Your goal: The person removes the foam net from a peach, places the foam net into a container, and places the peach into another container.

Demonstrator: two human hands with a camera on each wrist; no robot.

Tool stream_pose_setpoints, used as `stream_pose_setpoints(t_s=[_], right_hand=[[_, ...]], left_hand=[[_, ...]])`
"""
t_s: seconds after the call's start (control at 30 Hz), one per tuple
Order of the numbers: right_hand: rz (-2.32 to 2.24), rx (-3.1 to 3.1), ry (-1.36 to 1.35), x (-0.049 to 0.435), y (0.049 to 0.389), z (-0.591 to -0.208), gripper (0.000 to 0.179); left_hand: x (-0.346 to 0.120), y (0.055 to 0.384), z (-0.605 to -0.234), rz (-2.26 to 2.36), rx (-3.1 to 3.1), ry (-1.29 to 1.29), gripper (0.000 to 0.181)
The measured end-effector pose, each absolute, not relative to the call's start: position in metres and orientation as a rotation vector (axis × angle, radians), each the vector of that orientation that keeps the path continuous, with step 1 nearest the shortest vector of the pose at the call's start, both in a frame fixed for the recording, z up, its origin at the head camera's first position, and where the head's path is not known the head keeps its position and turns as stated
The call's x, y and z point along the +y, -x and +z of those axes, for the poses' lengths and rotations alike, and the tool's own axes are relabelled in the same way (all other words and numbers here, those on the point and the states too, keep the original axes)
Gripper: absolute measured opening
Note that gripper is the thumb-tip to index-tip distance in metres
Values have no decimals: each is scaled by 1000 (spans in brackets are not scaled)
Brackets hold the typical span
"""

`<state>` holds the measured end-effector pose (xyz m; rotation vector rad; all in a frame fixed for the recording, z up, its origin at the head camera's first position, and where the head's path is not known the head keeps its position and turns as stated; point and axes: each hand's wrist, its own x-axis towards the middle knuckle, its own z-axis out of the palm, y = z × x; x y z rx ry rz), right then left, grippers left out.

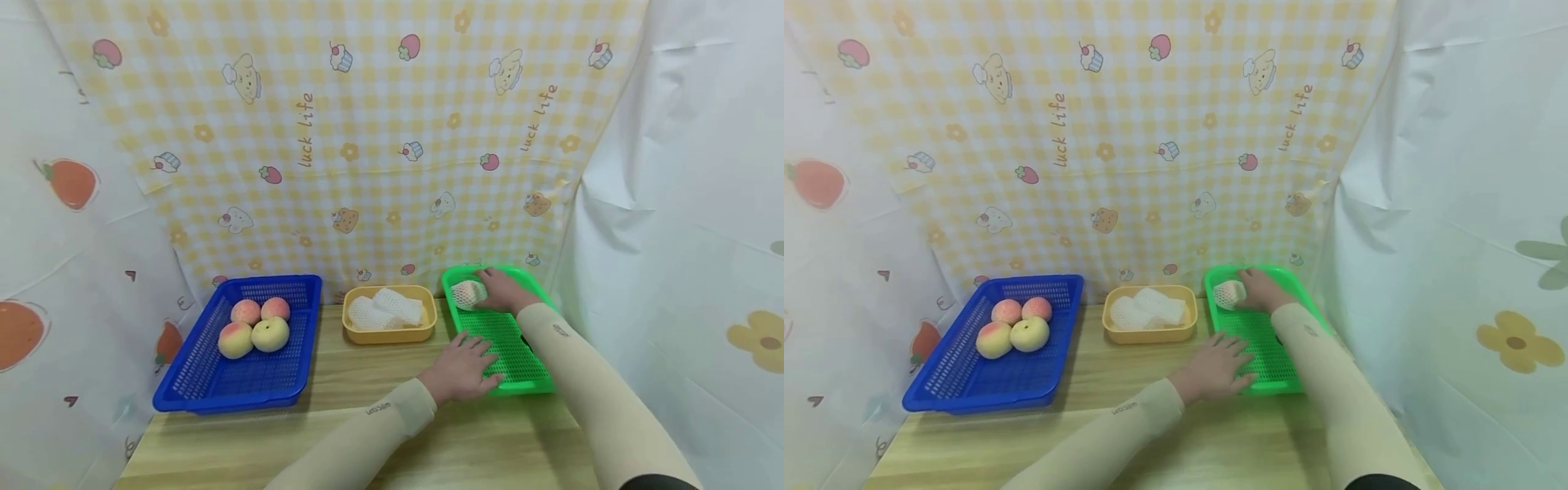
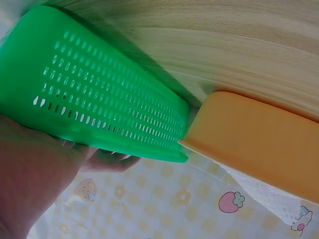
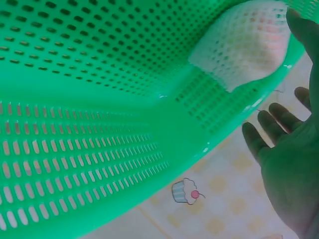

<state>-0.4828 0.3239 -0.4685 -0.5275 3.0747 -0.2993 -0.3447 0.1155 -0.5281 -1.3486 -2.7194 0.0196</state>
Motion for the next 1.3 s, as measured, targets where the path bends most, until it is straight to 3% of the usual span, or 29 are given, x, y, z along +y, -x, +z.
stream_pose_setpoints(t_s=[0.8,1.3], right_hand=[[-245,2939,449,308,524,-489,107],[-241,3011,555,313,530,-508,96]], left_hand=[[115,345,-527,14,-2726,1342,67],[115,344,-526,17,-2690,1355,65]])
